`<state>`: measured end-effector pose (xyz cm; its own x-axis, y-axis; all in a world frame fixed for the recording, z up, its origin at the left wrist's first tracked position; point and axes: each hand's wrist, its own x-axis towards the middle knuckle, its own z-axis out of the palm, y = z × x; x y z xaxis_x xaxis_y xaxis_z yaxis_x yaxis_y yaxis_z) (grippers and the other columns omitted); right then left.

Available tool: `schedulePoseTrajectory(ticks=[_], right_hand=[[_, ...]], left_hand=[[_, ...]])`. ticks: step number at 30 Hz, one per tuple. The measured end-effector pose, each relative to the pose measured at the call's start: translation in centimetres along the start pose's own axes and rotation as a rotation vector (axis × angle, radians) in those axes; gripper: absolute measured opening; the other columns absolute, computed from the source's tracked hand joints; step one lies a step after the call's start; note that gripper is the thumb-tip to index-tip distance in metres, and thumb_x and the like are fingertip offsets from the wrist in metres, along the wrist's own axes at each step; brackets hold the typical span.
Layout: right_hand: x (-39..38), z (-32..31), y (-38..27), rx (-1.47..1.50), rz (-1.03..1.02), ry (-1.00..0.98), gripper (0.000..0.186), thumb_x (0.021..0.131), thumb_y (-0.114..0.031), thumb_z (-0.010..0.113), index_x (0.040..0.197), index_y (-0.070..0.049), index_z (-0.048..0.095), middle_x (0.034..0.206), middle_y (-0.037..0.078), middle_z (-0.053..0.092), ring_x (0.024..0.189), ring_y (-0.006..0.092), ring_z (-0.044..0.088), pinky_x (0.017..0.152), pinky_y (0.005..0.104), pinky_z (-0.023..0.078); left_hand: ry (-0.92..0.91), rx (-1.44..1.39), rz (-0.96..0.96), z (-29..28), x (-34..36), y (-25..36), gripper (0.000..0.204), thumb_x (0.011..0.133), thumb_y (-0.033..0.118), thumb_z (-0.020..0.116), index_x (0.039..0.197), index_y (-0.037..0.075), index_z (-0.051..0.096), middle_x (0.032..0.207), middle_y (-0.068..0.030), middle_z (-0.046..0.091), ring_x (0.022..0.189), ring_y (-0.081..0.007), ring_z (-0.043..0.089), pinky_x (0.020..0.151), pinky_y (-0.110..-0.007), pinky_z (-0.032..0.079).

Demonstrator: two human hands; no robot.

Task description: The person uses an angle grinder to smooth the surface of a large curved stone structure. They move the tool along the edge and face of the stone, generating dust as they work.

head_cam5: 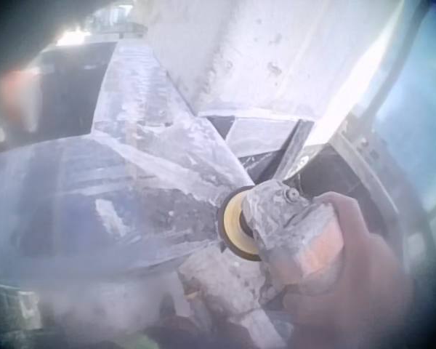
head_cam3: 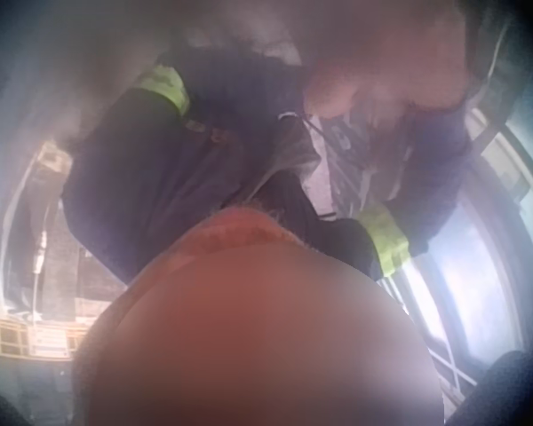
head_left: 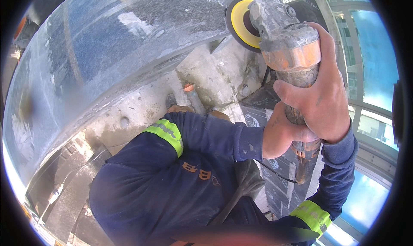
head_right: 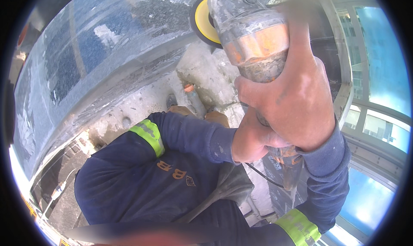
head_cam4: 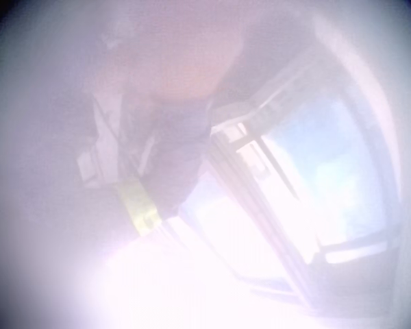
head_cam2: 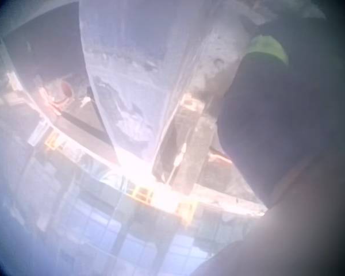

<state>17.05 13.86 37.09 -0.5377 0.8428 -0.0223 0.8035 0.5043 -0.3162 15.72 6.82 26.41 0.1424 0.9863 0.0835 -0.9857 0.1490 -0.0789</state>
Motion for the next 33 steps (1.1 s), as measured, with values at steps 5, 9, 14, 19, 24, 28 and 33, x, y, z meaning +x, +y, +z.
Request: schedulePoseTrajectory(ticks=[5,9,14,19,24,28,33], right_hand=[[0.4,0.1,-0.1,0.057,0.088,0.009,0.088,0.068,-0.018,0.076,0.145,-0.003,0.037,0.124,0.02,0.059,0.113,0.0323,0.059,0.1,0.0399,0.046],[0.4,0.2,-0.3,0.008,0.023,-0.022,0.087,0.068,-0.017,0.075,0.145,-0.003,0.037,0.124,0.019,0.058,0.113,0.0323,0.059,0.101,0.0403,0.046],[0.2,0.1,-0.8,0.022,0.02,-0.011,0.088,0.068,-0.017,0.075,0.145,-0.002,0.036,0.124,0.019,0.058,0.113,0.0322,0.058,0.101,0.0399,0.046],[0.6,0.5,-0.7,0.073,0.061,0.021,0.088,0.067,-0.016,0.076,0.145,-0.003,0.036,0.124,0.019,0.058,0.113,0.0325,0.058,0.101,0.0403,0.046],[-0.3,0.7,-1.1,0.109,-0.023,0.005,0.087,0.068,-0.015,0.075,0.145,-0.002,0.037,0.123,0.019,0.058,0.112,0.0321,0.059,0.1,0.0399,0.047],[0.2,0.5,-0.8,0.099,0.062,0.016,0.087,0.068,-0.014,0.075,0.145,-0.002,0.036,0.123,0.019,0.059,0.11,0.0324,0.06,0.098,0.0402,0.048],[0.4,0.8,-1.3,0.093,0.042,0.029,0.089,0.068,-0.012,0.074,0.147,-0.005,0.035,0.122,0.019,0.059,0.109,0.0324,0.062,0.097,0.0409,0.05]], left_hand=[[-0.064,0.035,-0.087,-0.8,0.3,0.2,0.08,0.066,0.002,0.076,0.14,0.006,0.045,0.124,-0.0062,0.062,0.115,-0.0193,0.062,0.094,-0.037,0.054],[-0.026,0.065,-0.095,-1.0,0.0,0.3,0.08,0.066,0.002,0.075,0.14,0.005,0.045,0.124,-0.0063,0.062,0.114,-0.0196,0.062,0.094,-0.036,0.053],[-0.048,0.033,0.025,-0.5,-0.4,0.3,0.066,0.071,-0.001,0.074,0.133,0.001,0.051,0.12,-0.0076,0.064,0.11,-0.0188,0.064,0.096,-0.036,0.052],[-0.06,0.052,-0.11,-1.0,0.3,0.5,0.081,0.067,0.002,0.076,0.141,0.005,0.045,0.126,-0.006,0.061,0.114,-0.0182,0.062,0.092,-0.035,0.054],[-0.041,0.027,0.071,-0.5,-1.1,0.4,0.061,0.071,0.001,0.076,0.129,-0.001,0.054,0.115,-0.0082,0.065,0.108,-0.0191,0.065,0.096,-0.036,0.053],[-0.084,0.069,-0.098,-1.1,-0.2,0.9,0.071,0.07,0.002,0.078,0.135,0.0,0.05,0.121,-0.0083,0.064,0.114,-0.0192,0.063,0.1,-0.036,0.051],[-0.095,0.13,-0.068,-1.3,-0.3,1.2,0.079,0.069,0.001,0.078,0.141,0.002,0.044,0.127,-0.0077,0.061,0.118,-0.0193,0.061,0.1,-0.037,0.05]])
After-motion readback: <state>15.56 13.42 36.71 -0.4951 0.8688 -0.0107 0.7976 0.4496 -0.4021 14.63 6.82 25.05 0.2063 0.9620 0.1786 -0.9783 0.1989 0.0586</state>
